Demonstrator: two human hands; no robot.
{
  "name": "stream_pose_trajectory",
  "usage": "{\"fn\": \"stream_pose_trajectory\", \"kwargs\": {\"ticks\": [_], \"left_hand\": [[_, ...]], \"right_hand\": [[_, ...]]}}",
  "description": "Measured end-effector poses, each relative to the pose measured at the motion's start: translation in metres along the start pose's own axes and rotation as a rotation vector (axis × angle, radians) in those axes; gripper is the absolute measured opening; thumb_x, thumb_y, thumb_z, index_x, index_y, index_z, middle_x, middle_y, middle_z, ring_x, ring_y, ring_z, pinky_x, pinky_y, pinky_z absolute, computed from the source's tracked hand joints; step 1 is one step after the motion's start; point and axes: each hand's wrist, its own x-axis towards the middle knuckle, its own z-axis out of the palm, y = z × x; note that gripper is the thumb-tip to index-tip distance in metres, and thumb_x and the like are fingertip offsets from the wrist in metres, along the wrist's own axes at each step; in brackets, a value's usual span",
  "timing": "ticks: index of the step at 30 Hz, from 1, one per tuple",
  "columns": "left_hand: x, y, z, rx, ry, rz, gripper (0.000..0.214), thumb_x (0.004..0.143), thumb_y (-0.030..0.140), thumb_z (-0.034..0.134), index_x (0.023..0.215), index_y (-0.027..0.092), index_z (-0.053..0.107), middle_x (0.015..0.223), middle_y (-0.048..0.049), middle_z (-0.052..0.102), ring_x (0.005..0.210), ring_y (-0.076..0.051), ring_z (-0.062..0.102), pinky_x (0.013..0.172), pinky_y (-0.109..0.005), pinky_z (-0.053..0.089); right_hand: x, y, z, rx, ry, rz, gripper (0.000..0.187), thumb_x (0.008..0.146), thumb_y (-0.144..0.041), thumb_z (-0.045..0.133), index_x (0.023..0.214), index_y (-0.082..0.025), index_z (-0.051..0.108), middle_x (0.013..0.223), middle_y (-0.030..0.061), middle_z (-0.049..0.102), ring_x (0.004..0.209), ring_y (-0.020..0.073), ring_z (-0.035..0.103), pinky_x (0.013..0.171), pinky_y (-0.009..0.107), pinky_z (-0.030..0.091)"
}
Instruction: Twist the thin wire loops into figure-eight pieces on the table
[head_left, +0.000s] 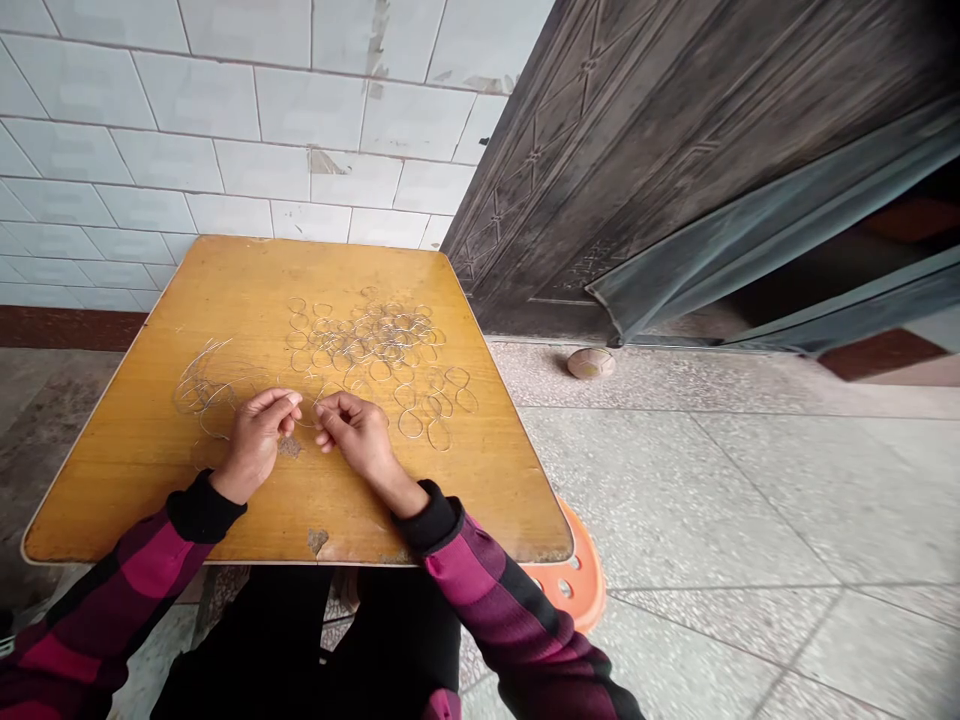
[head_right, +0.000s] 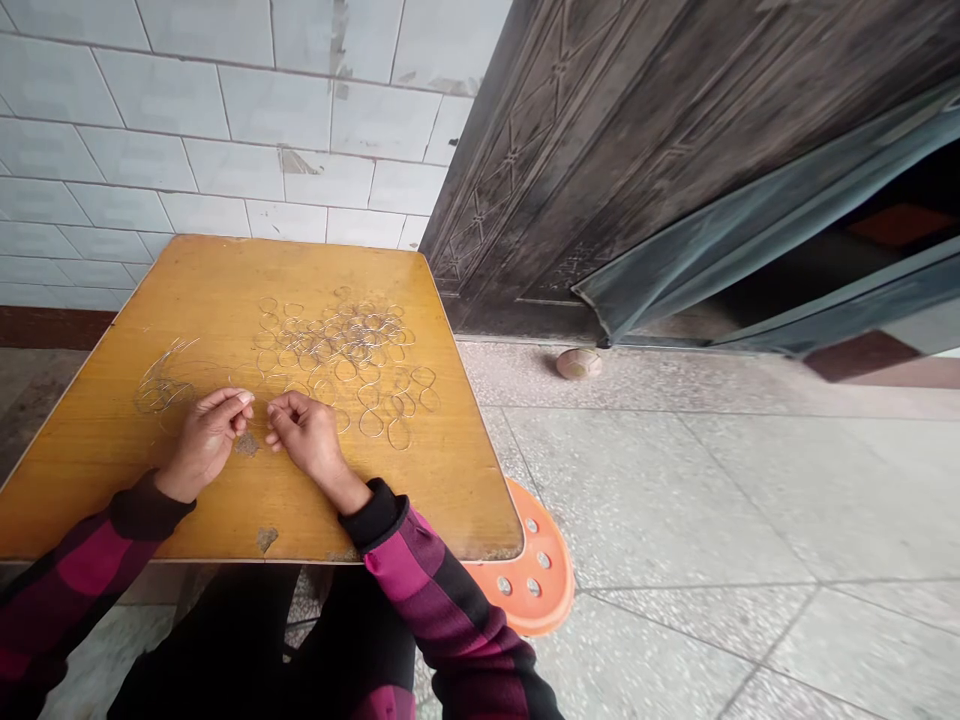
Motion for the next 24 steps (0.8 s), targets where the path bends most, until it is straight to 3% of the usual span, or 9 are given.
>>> {"fn": "stream_pose_trajectory", "kwargs": {"ticks": [8,13,16,20,24], "left_hand": [[0.002,0.0,-0.005,0.054,-0.049,0.0,0.018,0.069,0.029,0.07,0.061,0.016,0.061,0.056,0.0021,0.055,0.046,-0.006,0.04,0.046,-0.022,0.029],[-0.003,-0.003,-0.007,0.275,-0.257,-0.013,0.019,0.074,0.029,0.064,0.059,0.017,0.061,0.054,0.0017,0.055,0.045,-0.008,0.04,0.046,-0.023,0.029],[-0.006,-0.002,-0.006,0.385,-0.376,0.001,0.021,0.074,0.025,0.061,0.054,0.018,0.059,0.052,0.0016,0.053,0.047,-0.009,0.041,0.049,-0.024,0.03],[-0.008,-0.004,-0.007,0.436,-0.433,0.007,0.02,0.073,0.024,0.06,0.054,0.018,0.06,0.048,0.0028,0.046,0.047,-0.01,0.038,0.048,-0.024,0.027],[-0.007,-0.006,-0.007,0.433,-0.448,-0.026,0.023,0.074,0.028,0.062,0.053,0.018,0.058,0.048,0.0037,0.041,0.047,-0.009,0.033,0.047,-0.024,0.024]], "right_hand": [[0.006,0.0,-0.008,0.045,-0.083,-0.009,0.031,0.077,-0.047,0.066,0.079,-0.016,0.06,0.064,-0.0017,0.059,0.052,0.0078,0.056,0.052,0.021,0.048],[0.013,-0.004,-0.022,0.015,-0.003,-0.118,0.032,0.074,-0.043,0.071,0.093,-0.018,0.065,0.076,0.0002,0.064,0.062,0.0088,0.057,0.06,0.023,0.049],[0.014,-0.006,-0.026,0.004,-0.084,-0.127,0.028,0.074,-0.042,0.071,0.087,-0.018,0.066,0.077,0.0004,0.066,0.065,0.0097,0.058,0.064,0.024,0.049],[0.012,-0.008,-0.026,0.003,-0.221,-0.103,0.028,0.077,-0.044,0.068,0.077,-0.017,0.065,0.068,-0.0013,0.063,0.06,0.009,0.056,0.061,0.024,0.048],[0.011,-0.008,-0.024,-0.036,-0.215,-0.127,0.024,0.08,-0.04,0.065,0.076,-0.016,0.064,0.068,-0.0009,0.061,0.06,0.0089,0.054,0.059,0.023,0.045]]}}
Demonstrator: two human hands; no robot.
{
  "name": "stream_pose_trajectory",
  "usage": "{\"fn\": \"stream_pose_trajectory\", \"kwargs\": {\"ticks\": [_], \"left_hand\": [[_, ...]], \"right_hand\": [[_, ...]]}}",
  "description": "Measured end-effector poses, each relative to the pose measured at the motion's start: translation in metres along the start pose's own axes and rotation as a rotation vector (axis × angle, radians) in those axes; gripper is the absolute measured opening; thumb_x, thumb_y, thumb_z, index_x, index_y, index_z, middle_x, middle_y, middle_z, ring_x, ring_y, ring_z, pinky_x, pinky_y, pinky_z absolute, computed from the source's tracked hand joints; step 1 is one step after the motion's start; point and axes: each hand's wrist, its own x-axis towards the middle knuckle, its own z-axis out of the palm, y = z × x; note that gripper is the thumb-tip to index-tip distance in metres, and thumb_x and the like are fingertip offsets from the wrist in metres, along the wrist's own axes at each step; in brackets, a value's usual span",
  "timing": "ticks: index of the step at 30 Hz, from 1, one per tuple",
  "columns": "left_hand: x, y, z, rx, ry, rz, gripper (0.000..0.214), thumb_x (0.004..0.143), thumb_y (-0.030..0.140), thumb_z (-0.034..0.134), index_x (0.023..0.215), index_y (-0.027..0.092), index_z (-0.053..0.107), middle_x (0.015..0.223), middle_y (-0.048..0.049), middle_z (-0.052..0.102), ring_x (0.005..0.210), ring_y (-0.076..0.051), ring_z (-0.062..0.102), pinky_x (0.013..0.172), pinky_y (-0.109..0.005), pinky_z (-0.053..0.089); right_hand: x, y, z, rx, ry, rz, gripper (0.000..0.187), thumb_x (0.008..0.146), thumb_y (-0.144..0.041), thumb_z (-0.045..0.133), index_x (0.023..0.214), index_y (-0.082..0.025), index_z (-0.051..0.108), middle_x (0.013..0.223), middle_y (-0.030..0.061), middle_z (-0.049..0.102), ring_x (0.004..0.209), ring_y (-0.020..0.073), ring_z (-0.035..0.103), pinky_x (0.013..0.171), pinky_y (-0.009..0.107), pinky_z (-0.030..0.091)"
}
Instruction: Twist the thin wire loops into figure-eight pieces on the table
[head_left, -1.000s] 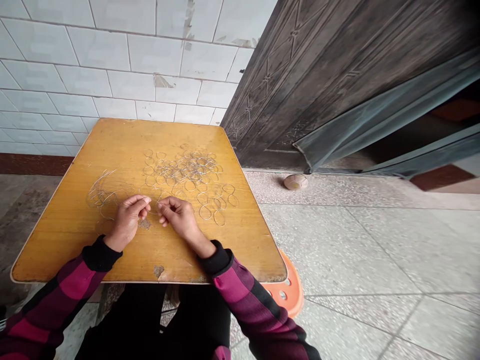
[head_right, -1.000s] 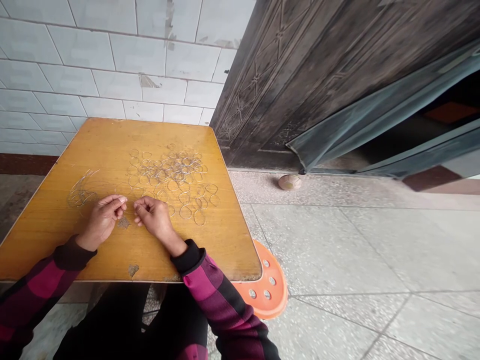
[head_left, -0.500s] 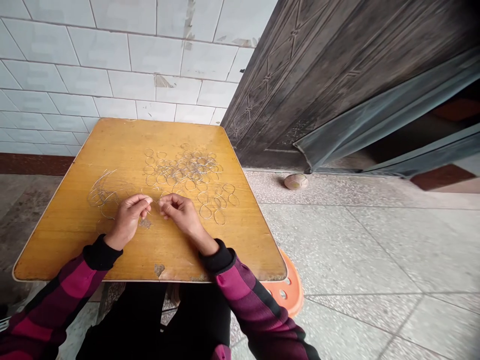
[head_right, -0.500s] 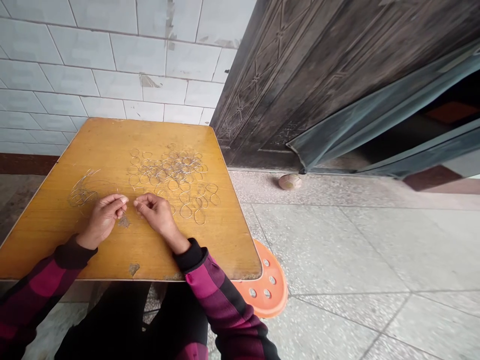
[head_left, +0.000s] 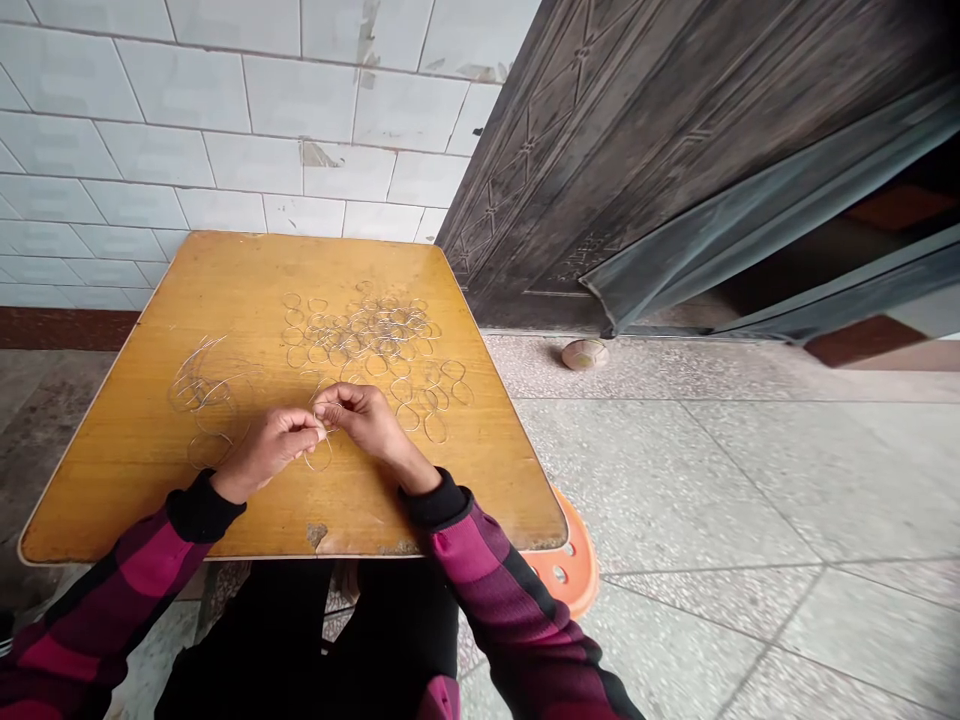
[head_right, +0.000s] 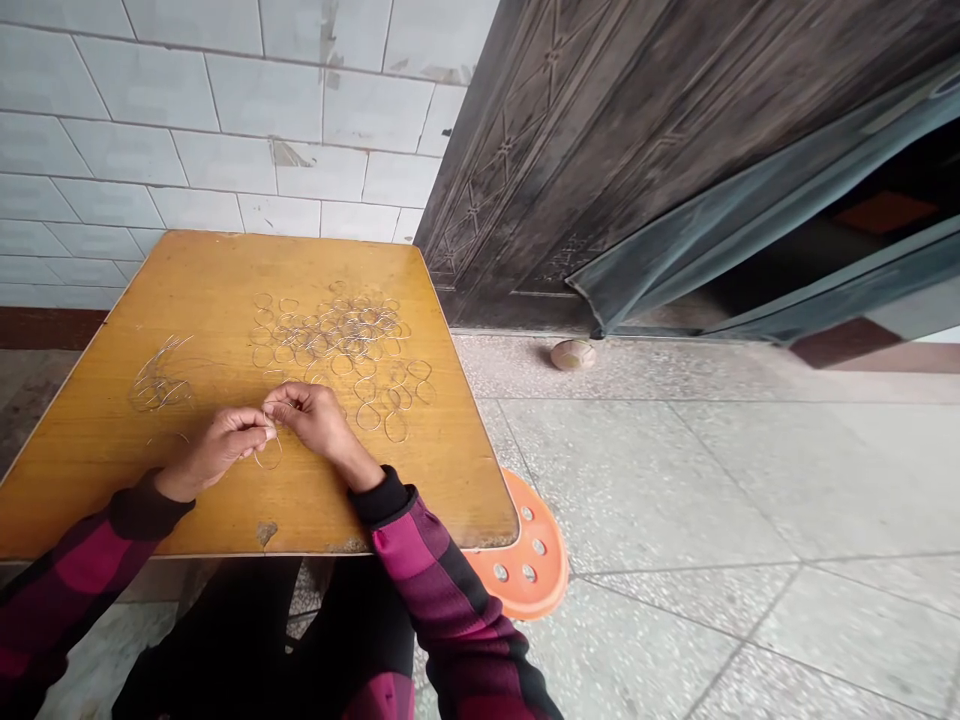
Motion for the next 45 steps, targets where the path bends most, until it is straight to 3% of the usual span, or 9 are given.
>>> {"fn": "stream_pose_trajectory", "kwargs": {"ticks": [10,15,21,26,36,45], "left_hand": [[0.0,0.004,0.006,-0.108,0.07,-0.034,0.018,0.068,0.024,0.061,0.051,0.018,0.059,0.048,0.0027,0.046,0.047,-0.009,0.036,0.047,-0.024,0.026],[0.006,0.004,0.002,-0.362,0.234,-0.065,0.015,0.066,0.027,0.066,0.058,0.017,0.06,0.053,0.0025,0.051,0.045,-0.007,0.037,0.046,-0.022,0.027],[0.009,0.006,-0.006,-0.503,0.413,-0.002,0.016,0.064,0.026,0.071,0.062,0.016,0.059,0.056,0.0035,0.052,0.047,-0.005,0.039,0.046,-0.02,0.028],[0.007,0.006,-0.005,-0.477,0.456,0.017,0.014,0.065,0.025,0.07,0.063,0.015,0.06,0.056,0.0041,0.052,0.046,-0.005,0.039,0.046,-0.021,0.028],[0.005,0.004,0.002,-0.462,0.42,0.021,0.016,0.067,0.026,0.07,0.063,0.015,0.059,0.055,0.0044,0.051,0.046,-0.005,0.038,0.045,-0.02,0.028],[0.0,0.008,0.001,-0.409,0.179,-0.012,0.022,0.073,0.034,0.069,0.066,0.014,0.063,0.063,0.0007,0.057,0.049,-0.006,0.042,0.046,-0.02,0.03]], "right_hand": [[0.002,0.005,0.006,-0.161,0.069,-0.041,0.021,0.083,-0.036,0.061,0.079,-0.016,0.065,0.074,0.0013,0.064,0.067,0.011,0.057,0.062,0.023,0.046],[0.001,0.002,-0.002,-0.082,0.158,-0.013,0.03,0.077,-0.041,0.069,0.093,-0.016,0.062,0.077,0.0006,0.063,0.066,0.0094,0.056,0.06,0.022,0.047],[-0.007,0.003,0.009,0.124,-0.079,0.221,0.035,0.072,-0.048,0.072,0.072,-0.015,0.061,0.062,-0.0025,0.059,0.052,0.0071,0.055,0.053,0.021,0.048],[-0.01,0.011,0.023,0.251,-0.023,0.278,0.036,0.067,-0.048,0.076,0.074,-0.015,0.063,0.063,-0.0026,0.062,0.052,0.0066,0.057,0.051,0.02,0.048],[-0.025,0.013,0.035,0.355,0.106,0.323,0.038,0.066,-0.049,0.077,0.074,-0.015,0.061,0.065,-0.0018,0.063,0.052,0.0071,0.058,0.048,0.019,0.048],[-0.046,0.007,0.03,0.306,0.148,0.296,0.037,0.069,-0.049,0.075,0.072,-0.015,0.061,0.062,-0.0022,0.063,0.049,0.0062,0.057,0.048,0.019,0.048]]}}
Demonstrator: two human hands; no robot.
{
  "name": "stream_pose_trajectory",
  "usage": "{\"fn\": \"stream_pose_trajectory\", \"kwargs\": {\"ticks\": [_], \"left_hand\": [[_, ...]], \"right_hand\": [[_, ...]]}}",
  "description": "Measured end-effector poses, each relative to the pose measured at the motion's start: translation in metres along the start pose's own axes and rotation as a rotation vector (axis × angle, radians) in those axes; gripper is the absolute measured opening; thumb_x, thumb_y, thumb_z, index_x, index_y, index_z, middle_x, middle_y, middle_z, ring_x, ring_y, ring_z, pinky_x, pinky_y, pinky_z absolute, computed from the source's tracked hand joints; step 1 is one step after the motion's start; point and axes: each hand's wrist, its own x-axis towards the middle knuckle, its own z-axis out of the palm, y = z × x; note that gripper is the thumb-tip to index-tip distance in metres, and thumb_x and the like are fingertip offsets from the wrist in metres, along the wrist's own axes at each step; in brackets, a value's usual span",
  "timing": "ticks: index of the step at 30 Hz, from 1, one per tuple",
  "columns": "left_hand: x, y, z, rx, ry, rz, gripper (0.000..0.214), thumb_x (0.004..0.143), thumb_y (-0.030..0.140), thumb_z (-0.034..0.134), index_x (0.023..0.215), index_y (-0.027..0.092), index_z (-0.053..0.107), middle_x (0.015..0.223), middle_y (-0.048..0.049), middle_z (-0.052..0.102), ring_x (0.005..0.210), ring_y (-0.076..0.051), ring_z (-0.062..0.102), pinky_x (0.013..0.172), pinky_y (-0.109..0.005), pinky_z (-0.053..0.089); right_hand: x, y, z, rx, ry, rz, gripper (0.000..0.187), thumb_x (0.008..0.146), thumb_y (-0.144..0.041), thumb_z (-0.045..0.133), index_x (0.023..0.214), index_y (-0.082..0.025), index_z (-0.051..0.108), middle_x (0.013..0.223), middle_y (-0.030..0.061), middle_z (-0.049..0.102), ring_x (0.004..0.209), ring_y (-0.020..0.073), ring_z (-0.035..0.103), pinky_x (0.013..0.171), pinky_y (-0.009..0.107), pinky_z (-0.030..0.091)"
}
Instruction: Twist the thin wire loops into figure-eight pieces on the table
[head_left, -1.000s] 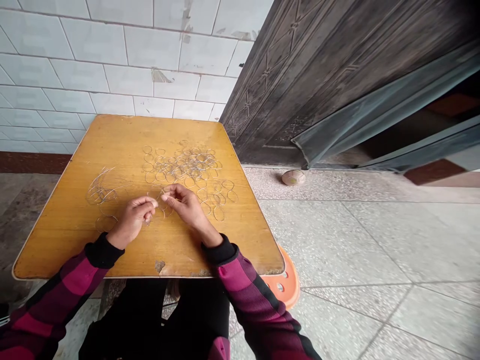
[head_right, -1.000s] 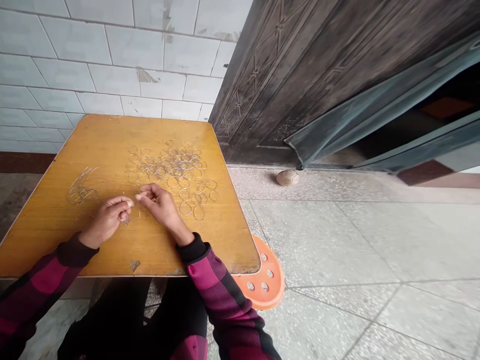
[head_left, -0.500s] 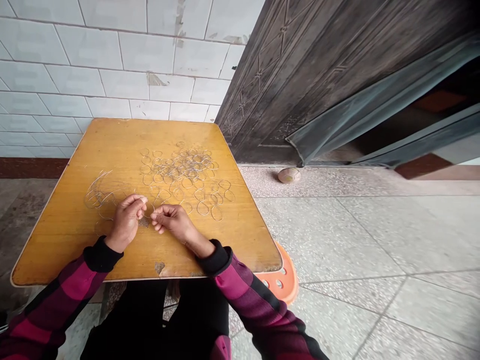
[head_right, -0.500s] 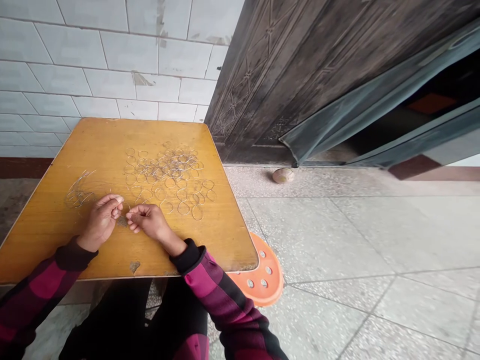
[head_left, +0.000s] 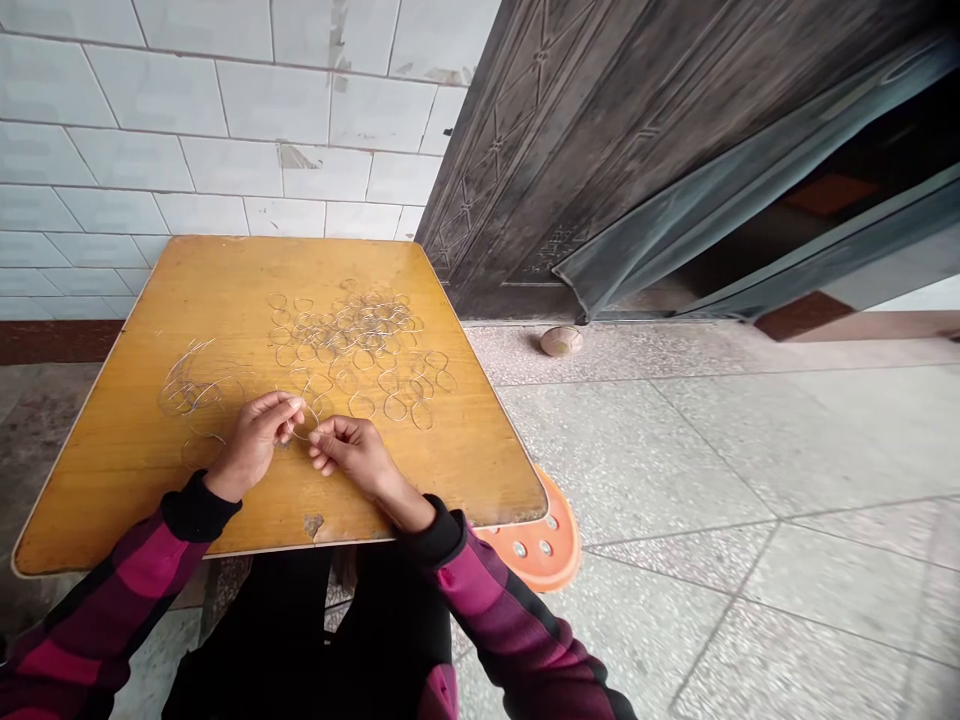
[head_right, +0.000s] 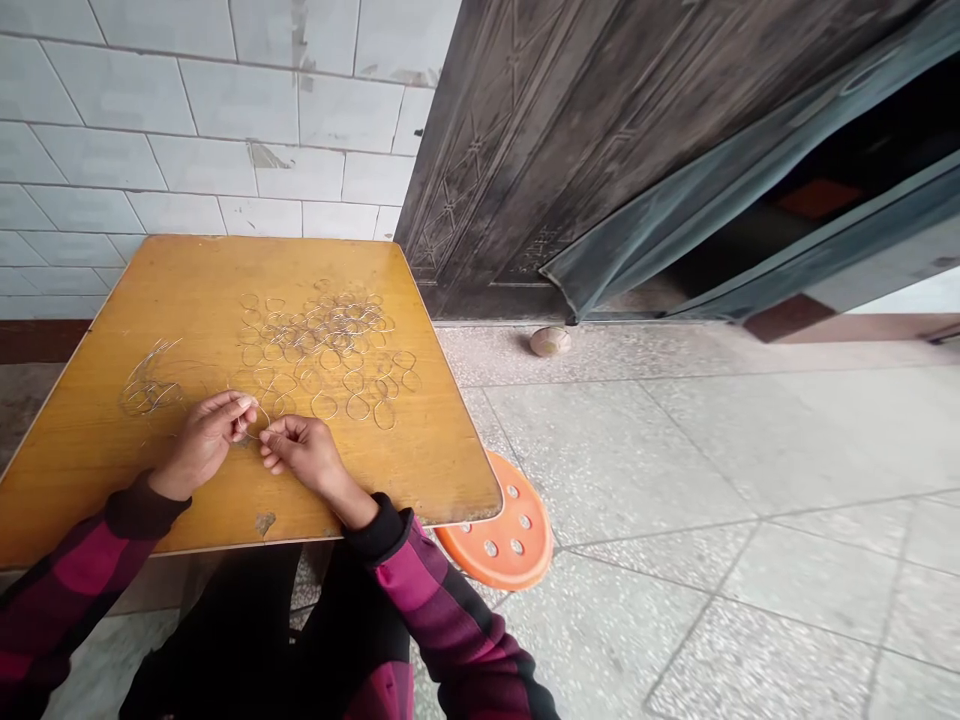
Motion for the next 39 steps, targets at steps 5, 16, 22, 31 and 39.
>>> {"fn": "stream_pose_trajectory", "kwargs": {"ticks": [5,16,22,31,39], "left_hand": [[0.001,-0.001,-0.002,-0.041,-0.006,-0.01,0.028,0.072,0.041,0.068,0.074,0.013,0.068,0.065,-0.0017,0.06,0.049,-0.007,0.044,0.045,-0.021,0.031],[0.001,0.001,-0.004,-0.002,0.053,0.005,0.026,0.069,0.038,0.071,0.079,0.014,0.069,0.075,-0.0024,0.062,0.054,-0.007,0.045,0.045,-0.019,0.033],[-0.002,0.003,-0.003,0.042,0.036,0.0,0.02,0.07,0.033,0.071,0.079,0.015,0.07,0.076,-0.0024,0.062,0.054,-0.007,0.045,0.045,-0.02,0.033],[0.0,0.004,0.002,0.081,0.044,-0.027,0.02,0.066,0.032,0.073,0.078,0.015,0.07,0.073,-0.0025,0.063,0.051,-0.007,0.045,0.044,-0.02,0.031],[0.001,0.003,0.0,0.11,0.03,-0.029,0.021,0.066,0.031,0.072,0.078,0.014,0.07,0.07,-0.0023,0.062,0.05,-0.007,0.044,0.045,-0.022,0.031]], "right_hand": [[-0.004,0.001,-0.007,-0.008,0.022,0.002,0.04,0.068,-0.052,0.075,0.071,-0.015,0.061,0.062,-0.0021,0.062,0.049,0.0059,0.057,0.048,0.019,0.048],[-0.037,-0.005,-0.033,-0.002,0.107,0.067,0.039,0.068,-0.05,0.075,0.072,-0.015,0.06,0.064,-0.002,0.062,0.046,0.0053,0.056,0.044,0.017,0.045],[-0.1,-0.013,-0.098,-0.016,0.364,0.153,0.036,0.067,-0.046,0.078,0.071,-0.015,0.06,0.061,-0.0021,0.063,0.042,0.0042,0.053,0.039,0.015,0.04],[-0.116,-0.008,-0.106,-0.034,0.258,0.282,0.038,0.064,-0.047,0.077,0.069,-0.013,0.06,0.06,0.0004,0.065,0.041,0.0061,0.055,0.036,0.016,0.041],[-0.109,-0.009,-0.1,-0.129,0.19,0.354,0.038,0.072,-0.049,0.071,0.072,-0.013,0.059,0.063,0.0026,0.067,0.047,0.0085,0.062,0.042,0.018,0.049]]}}
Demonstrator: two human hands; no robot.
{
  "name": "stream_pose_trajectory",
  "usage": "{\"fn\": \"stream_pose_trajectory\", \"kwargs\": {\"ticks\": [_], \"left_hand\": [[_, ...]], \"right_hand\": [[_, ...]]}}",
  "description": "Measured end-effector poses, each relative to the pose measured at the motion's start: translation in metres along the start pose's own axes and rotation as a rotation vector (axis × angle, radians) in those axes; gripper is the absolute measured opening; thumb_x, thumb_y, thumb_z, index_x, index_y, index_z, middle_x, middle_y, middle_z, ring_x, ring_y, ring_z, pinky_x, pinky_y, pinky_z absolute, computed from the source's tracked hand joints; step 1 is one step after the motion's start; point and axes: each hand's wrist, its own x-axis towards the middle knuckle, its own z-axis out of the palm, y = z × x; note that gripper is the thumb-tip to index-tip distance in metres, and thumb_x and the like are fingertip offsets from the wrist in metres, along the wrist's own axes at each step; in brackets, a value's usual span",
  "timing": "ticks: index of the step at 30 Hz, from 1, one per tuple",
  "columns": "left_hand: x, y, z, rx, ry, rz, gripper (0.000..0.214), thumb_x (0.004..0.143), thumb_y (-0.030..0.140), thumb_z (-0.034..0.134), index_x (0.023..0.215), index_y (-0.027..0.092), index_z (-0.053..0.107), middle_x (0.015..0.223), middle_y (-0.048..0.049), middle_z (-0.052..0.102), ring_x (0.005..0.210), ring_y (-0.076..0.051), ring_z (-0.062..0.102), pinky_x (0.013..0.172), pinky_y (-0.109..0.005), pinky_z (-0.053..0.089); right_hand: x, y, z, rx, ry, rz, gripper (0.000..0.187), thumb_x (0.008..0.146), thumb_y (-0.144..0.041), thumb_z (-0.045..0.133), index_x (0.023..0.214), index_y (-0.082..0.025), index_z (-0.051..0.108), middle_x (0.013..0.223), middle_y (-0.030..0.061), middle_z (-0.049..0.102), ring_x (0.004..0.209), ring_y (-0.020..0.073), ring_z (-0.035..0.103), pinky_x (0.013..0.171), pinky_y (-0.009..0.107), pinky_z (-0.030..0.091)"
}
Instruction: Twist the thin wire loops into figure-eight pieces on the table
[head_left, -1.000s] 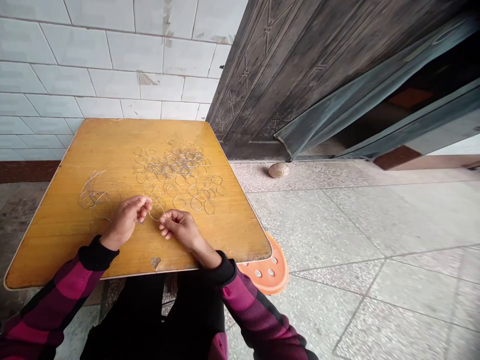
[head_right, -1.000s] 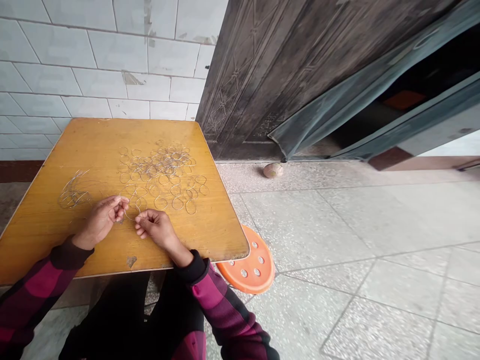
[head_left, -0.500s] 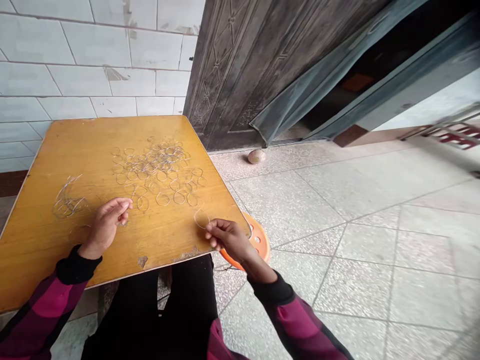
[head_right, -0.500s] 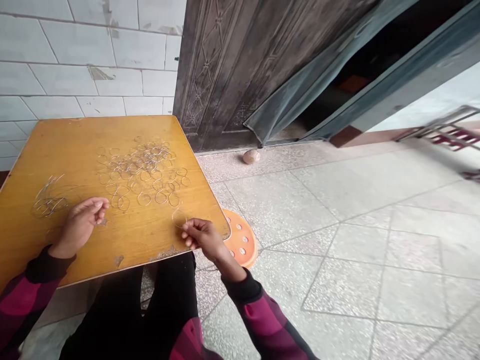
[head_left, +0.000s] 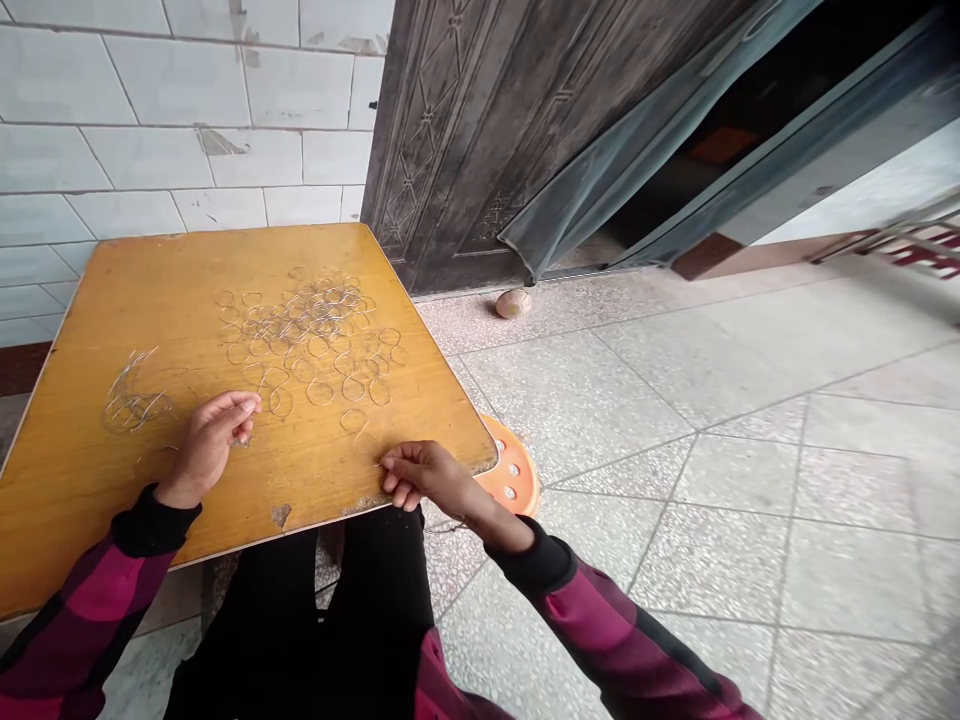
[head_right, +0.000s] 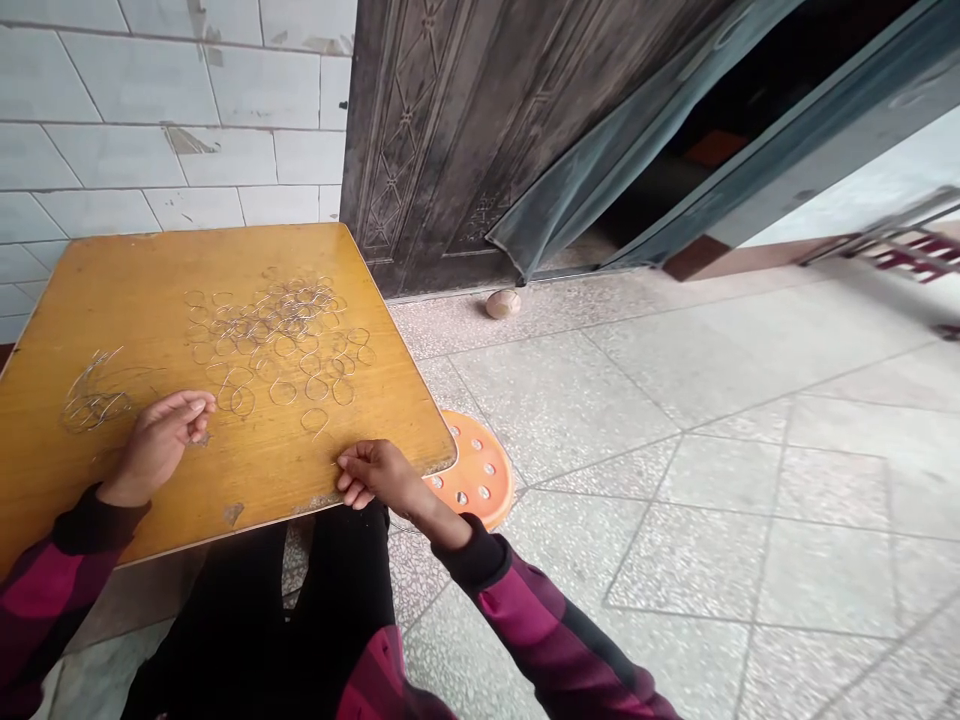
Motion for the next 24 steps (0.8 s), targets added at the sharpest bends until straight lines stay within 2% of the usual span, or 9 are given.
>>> {"fn": "stream_pose_trajectory", "kwargs": {"ticks": [4,8,10,12,15,17,19,22,24], "left_hand": [[-0.001,0.001,0.001,0.006,0.002,0.011,0.02,0.067,0.031,0.071,0.078,0.015,0.07,0.069,-0.0022,0.062,0.05,-0.008,0.044,0.045,-0.022,0.031],[-0.004,0.014,-0.009,0.038,0.105,0.204,0.016,0.07,0.029,0.071,0.078,0.017,0.069,0.071,-0.0013,0.062,0.055,-0.009,0.047,0.05,-0.023,0.034],[-0.006,0.024,-0.027,0.077,0.226,0.335,0.013,0.072,0.029,0.069,0.08,0.019,0.069,0.071,-0.0002,0.061,0.056,-0.01,0.047,0.052,-0.024,0.035],[-0.009,0.034,-0.055,0.192,0.357,0.427,0.013,0.074,0.03,0.067,0.084,0.021,0.068,0.069,0.001,0.059,0.058,-0.011,0.048,0.055,-0.025,0.036],[-0.017,0.041,-0.104,0.635,0.428,0.426,0.017,0.075,0.032,0.066,0.087,0.021,0.068,0.074,0.0001,0.06,0.064,-0.014,0.052,0.061,-0.027,0.04],[-0.027,0.04,-0.128,0.945,0.349,0.37,0.015,0.074,0.034,0.065,0.081,0.02,0.067,0.078,-0.0019,0.061,0.066,-0.016,0.053,0.064,-0.029,0.04],[-0.04,0.037,-0.137,1.123,0.212,0.32,0.019,0.078,0.038,0.059,0.081,0.021,0.067,0.079,-0.003,0.061,0.066,-0.017,0.054,0.064,-0.03,0.04],[-0.059,0.028,-0.127,1.379,0.011,0.245,0.017,0.081,0.034,0.053,0.081,0.022,0.065,0.086,-0.0038,0.06,0.074,-0.019,0.057,0.064,-0.03,0.039],[-0.067,0.024,-0.116,1.514,-0.047,0.239,0.018,0.083,0.029,0.05,0.088,0.022,0.065,0.091,-0.0043,0.059,0.08,-0.021,0.058,0.064,-0.029,0.037]], "right_hand": [[-0.009,0.005,-0.001,-0.097,0.095,-0.09,0.035,0.077,-0.048,0.067,0.077,-0.015,0.056,0.065,0.0016,0.066,0.047,0.0095,0.062,0.043,0.02,0.05],[-0.017,0.018,0.004,-0.241,0.22,-0.262,0.031,0.084,-0.047,0.059,0.081,-0.017,0.058,0.066,0.0012,0.064,0.048,0.0105,0.06,0.045,0.022,0.049],[-0.021,0.027,0.01,-0.3,0.301,-0.344,0.03,0.088,-0.047,0.054,0.081,-0.018,0.058,0.066,0.0024,0.064,0.05,0.012,0.06,0.047,0.024,0.049],[-0.026,0.037,0.018,-0.364,0.351,-0.418,0.029,0.09,-0.046,0.052,0.08,-0.019,0.059,0.068,0.0041,0.065,0.054,0.0136,0.061,0.052,0.026,0.051],[-0.032,0.052,0.038,-0.421,0.302,-0.507,0.025,0.091,-0.042,0.051,0.083,-0.021,0.061,0.069,0.0046,0.066,0.056,0.0155,0.063,0.053,0.027,0.05],[-0.035,0.06,0.056,-0.464,0.221,-0.577,0.023,0.092,-0.038,0.05,0.084,-0.021,0.063,0.07,0.0048,0.066,0.057,0.0161,0.063,0.054,0.027,0.05],[-0.036,0.065,0.074,-0.496,0.155,-0.63,0.021,0.093,-0.034,0.05,0.083,-0.022,0.063,0.068,0.0043,0.066,0.059,0.0163,0.064,0.056,0.027,0.05],[-0.035,0.067,0.095,-0.494,0.082,-0.664,0.019,0.094,-0.03,0.049,0.085,-0.022,0.065,0.072,0.0046,0.067,0.065,0.0165,0.065,0.061,0.027,0.051],[-0.034,0.066,0.103,-0.499,0.049,-0.674,0.019,0.094,-0.028,0.049,0.087,-0.022,0.065,0.076,0.0047,0.068,0.068,0.0163,0.065,0.064,0.027,0.051]]}}
